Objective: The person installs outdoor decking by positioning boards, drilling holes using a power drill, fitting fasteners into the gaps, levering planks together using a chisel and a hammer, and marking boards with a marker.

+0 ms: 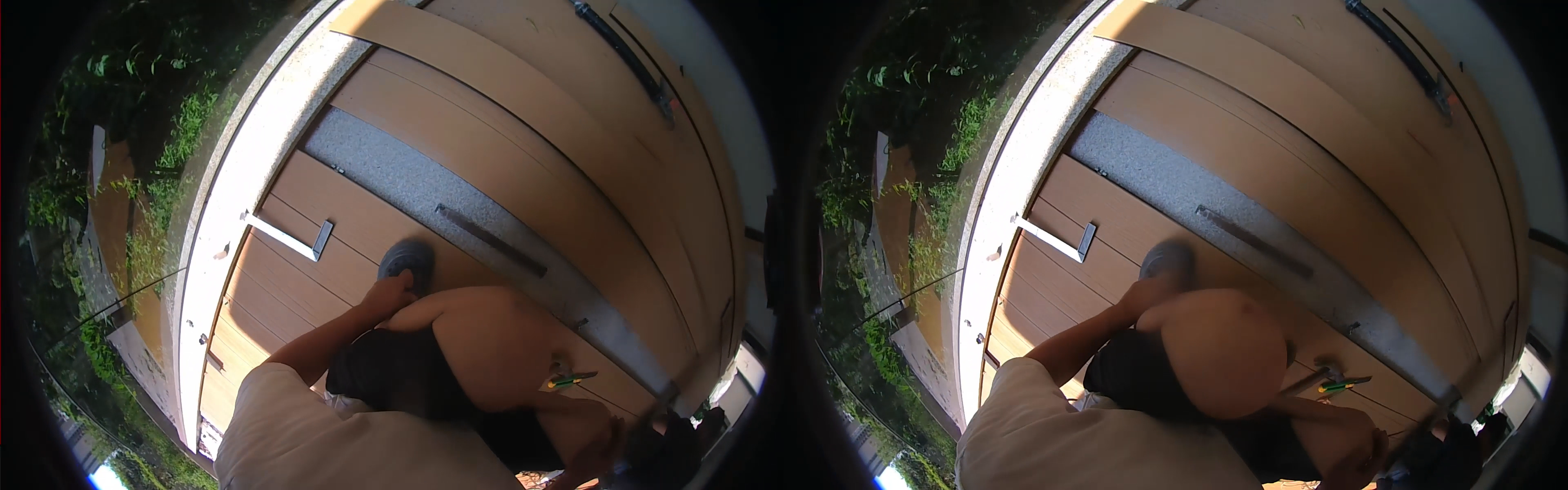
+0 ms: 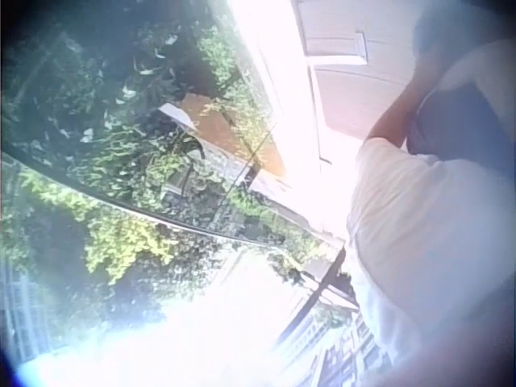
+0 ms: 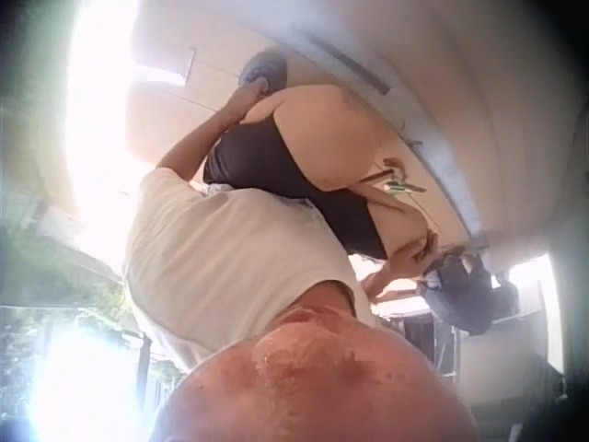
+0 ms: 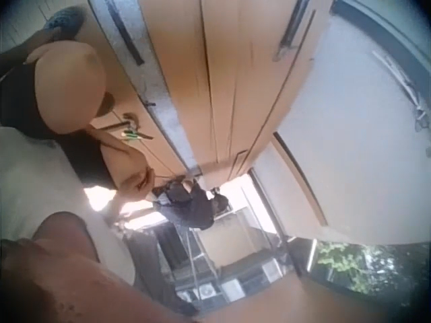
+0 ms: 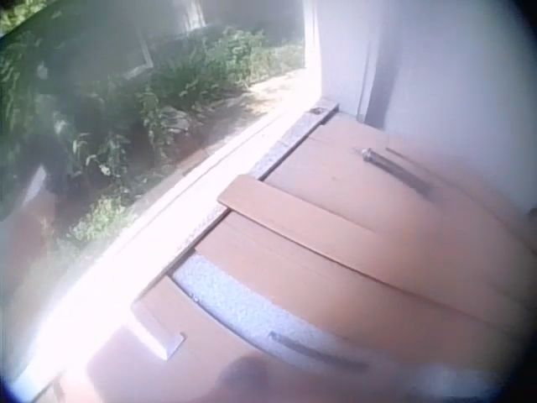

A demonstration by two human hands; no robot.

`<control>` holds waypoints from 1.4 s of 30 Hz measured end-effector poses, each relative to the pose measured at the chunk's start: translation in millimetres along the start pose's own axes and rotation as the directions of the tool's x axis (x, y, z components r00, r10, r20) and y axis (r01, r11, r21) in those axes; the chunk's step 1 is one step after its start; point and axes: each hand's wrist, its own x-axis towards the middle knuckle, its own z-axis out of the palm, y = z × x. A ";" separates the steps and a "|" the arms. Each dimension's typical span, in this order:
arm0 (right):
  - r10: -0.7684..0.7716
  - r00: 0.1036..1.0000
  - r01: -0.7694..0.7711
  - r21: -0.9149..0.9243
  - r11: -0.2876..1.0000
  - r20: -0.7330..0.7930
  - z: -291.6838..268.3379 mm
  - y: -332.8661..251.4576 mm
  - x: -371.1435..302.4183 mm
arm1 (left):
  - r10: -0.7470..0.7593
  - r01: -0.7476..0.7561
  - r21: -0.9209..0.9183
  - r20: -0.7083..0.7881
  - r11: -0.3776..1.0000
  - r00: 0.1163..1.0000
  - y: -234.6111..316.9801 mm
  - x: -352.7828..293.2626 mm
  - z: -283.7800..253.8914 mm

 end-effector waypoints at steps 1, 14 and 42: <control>0.045 0.999 -0.045 -0.040 0.998 -0.004 -13.8 3.7 -11.5 | -0.034 0.035 -0.035 0.025 0.999 0.999 31.9 14.1 -7.9; 0.064 0.993 -0.019 0.403 0.915 -0.098 -27.2 -79.7 83.9 | -0.111 -0.100 0.501 0.374 0.859 0.921 54.0 43.6 -77.6; 0.707 0.699 -0.713 0.032 0.700 0.111 -218.4 -196.2 -97.7 | -0.505 0.116 0.565 0.602 0.817 0.618 479.8 -274.7 -343.9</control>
